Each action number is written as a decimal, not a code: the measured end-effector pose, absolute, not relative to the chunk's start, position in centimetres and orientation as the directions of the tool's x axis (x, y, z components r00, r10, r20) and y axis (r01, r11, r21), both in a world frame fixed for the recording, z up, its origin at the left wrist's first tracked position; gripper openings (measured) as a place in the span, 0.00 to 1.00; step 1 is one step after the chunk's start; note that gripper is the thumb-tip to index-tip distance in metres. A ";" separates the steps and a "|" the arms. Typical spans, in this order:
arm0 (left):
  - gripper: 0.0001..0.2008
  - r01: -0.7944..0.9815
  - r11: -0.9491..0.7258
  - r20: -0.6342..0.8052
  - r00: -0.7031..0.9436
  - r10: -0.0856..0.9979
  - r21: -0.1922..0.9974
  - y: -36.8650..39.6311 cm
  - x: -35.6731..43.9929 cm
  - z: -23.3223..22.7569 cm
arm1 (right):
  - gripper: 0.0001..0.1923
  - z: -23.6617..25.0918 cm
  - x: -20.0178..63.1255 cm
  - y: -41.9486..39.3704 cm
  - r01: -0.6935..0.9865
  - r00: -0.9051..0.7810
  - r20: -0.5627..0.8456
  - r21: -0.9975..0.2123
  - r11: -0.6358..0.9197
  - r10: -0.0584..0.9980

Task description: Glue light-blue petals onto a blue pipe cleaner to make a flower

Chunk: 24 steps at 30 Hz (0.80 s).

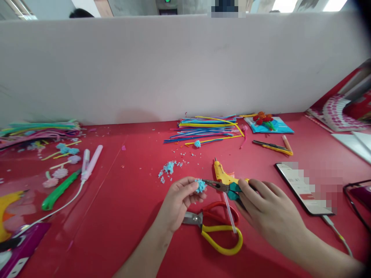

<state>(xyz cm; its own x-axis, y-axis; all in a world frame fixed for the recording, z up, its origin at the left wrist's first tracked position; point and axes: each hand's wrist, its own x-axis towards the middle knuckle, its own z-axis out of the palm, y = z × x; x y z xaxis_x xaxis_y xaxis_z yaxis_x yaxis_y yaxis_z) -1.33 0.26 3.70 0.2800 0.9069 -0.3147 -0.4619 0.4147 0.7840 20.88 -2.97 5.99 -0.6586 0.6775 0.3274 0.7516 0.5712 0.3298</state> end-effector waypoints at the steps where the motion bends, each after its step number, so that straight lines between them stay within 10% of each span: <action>1: 0.04 -0.466 0.414 -0.313 0.280 0.907 0.782 0.2 -1.3 3.7 | 0.07 6.0 20.8 -3.0 0.754 -0.656 0.330 0.328 0.569 0.679; 24: 0.11 -0.462 0.241 -0.234 0.072 0.969 0.853 0.3 -1.0 3.4 | 0.11 6.1 20.0 -2.9 0.837 -0.472 0.357 -0.105 0.536 0.806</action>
<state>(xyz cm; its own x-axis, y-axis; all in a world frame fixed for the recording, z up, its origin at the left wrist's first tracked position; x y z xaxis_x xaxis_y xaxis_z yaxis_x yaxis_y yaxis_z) -1.04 0.33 3.41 0.0720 0.9695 -0.2343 -0.4622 0.2406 0.8535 19.96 -2.92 6.07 -0.4717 0.8061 0.3574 0.8375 0.5363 -0.1045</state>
